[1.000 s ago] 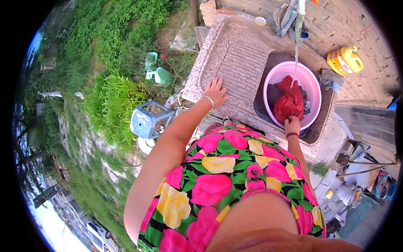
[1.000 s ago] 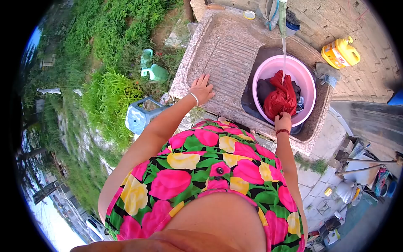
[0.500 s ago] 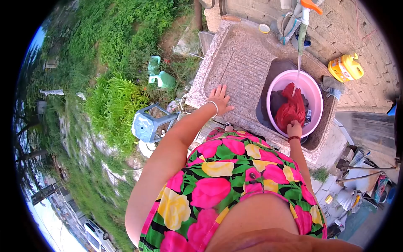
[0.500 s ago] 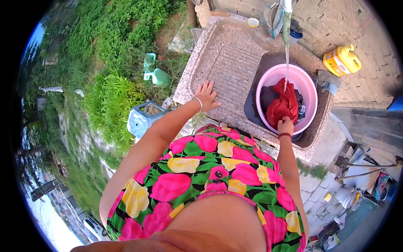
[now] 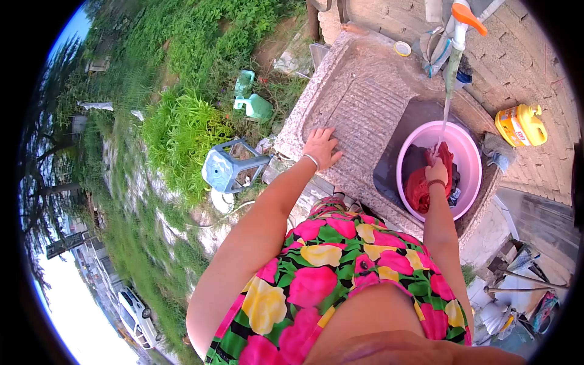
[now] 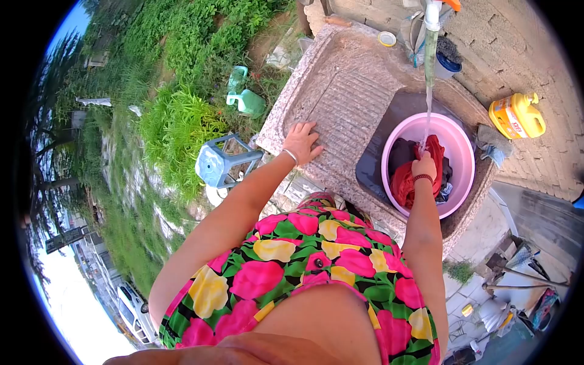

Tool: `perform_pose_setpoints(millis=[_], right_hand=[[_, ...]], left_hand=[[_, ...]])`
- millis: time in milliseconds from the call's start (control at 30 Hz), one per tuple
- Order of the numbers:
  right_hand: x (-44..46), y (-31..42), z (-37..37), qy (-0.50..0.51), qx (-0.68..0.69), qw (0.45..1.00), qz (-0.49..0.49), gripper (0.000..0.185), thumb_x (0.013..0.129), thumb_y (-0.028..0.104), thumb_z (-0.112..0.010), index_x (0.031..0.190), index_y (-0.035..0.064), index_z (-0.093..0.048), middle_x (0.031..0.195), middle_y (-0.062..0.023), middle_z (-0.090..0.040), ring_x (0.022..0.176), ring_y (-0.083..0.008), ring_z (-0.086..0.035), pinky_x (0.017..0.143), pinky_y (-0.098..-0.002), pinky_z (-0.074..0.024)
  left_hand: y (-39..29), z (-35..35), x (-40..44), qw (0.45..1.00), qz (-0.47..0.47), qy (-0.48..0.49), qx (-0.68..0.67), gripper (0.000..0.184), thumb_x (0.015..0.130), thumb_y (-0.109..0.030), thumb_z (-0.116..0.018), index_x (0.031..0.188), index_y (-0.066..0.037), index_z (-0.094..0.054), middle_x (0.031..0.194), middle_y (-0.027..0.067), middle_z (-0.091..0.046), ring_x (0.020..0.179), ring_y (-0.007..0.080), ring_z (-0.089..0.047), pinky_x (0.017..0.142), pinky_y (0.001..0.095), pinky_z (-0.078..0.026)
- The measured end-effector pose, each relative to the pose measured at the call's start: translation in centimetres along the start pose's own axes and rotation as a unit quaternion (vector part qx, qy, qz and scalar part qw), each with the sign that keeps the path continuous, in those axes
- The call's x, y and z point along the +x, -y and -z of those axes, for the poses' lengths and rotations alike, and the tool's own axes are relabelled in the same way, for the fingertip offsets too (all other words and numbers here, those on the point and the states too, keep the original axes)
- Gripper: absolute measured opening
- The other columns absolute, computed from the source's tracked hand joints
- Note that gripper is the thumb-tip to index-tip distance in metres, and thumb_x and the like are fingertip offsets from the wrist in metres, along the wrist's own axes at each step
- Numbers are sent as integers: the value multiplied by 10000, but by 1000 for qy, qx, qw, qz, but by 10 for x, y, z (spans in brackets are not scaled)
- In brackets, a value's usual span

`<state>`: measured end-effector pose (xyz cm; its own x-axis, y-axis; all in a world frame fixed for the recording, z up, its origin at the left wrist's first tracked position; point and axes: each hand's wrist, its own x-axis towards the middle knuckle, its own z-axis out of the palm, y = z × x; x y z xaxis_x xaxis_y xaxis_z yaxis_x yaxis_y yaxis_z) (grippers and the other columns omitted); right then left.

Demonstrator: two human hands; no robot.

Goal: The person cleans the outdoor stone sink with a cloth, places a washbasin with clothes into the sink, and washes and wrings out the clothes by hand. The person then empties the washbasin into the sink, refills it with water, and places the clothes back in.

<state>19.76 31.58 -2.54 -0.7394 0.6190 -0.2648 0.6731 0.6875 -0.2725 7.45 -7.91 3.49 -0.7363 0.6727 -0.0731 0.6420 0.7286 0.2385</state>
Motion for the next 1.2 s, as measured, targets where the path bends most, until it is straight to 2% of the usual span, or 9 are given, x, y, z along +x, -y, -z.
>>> perform_pose_setpoints(millis=[133,300,367,567,833,933,1033,1100,1200], right_hand=[[-2,-52,4,-179,125,976,11,165,784,201,-555,831,71,-646,796,-167,-664,765,-347,-642,716,-425,-496],[-49,-85,52,-183,121,950,-221,249,742,183,-577,889,-3,-654,898,-205,-661,829,-345,-629,780,-410,-500],[-52,-88,40,-185,-53,974,-116,285,746,164,-598,995,27,-624,1031,-209,-607,956,-358,-580,848,-426,-468],[-34,-4,12,-166,-25,970,175,359,786,271,-646,1099,102,-600,1132,-141,-570,1041,-351,-531,895,-440,-436],[4,-2,-13,4,-77,996,37,266,788,271,-596,983,91,-616,930,-166,-660,900,-349,-619,811,-452,-475],[5,-49,-11,-149,180,972,16,232,804,211,-552,894,11,-627,826,-183,-662,778,-339,-640,734,-409,-498],[-12,-92,11,-240,219,944,-65,251,807,191,-537,892,-18,-646,851,-183,-664,795,-316,-635,770,-384,-493],[-35,-94,36,-184,153,956,-169,242,793,179,-549,947,27,-658,929,-178,-656,868,-314,-624,785,-410,-489],[-49,-86,44,-152,-105,973,-142,261,774,179,-576,1008,97,-659,1054,-150,-629,961,-315,-597,815,-427,-480]], left_hand=[[-2,3,3,1000,8,2,-1,405,818,-432,-576,993,-74,-653,1330,131,-434,1219,317,-373,1039,444,-278],[-2,1,1,1000,16,1,10,398,817,-424,-572,994,-77,-658,1339,125,-430,1223,304,-372,1054,438,-265],[-2,1,1,1000,14,2,10,394,815,-418,-574,994,-77,-660,1339,124,-430,1225,302,-372,1055,437,-265],[-2,2,1,1000,14,-11,-9,383,810,-409,-579,982,-78,-664,1329,123,-440,1232,305,-371,1056,437,-266],[-2,4,0,1000,20,-4,-11,387,814,-403,-580,986,-67,-665,1338,120,-437,1250,307,-361,1060,425,-264],[0,2,1,1000,17,1,-17,390,817,-404,-574,984,-64,-666,1343,117,-435,1254,304,-356,1065,424,-257],[0,3,0,1000,18,5,-12,393,819,-406,-569,981,-62,-668,1344,116,-434,1252,301,-357,1067,421,-255],[0,2,-1,1000,17,-1,-15,394,818,-408,-568,979,-63,-669,1341,116,-436,1246,299,-362,1068,420,-254],[1,1,0,1000,14,-16,-18,386,815,-404,-572,967,-63,-670,1332,115,-442,1235,297,-372,1066,420,-257]])
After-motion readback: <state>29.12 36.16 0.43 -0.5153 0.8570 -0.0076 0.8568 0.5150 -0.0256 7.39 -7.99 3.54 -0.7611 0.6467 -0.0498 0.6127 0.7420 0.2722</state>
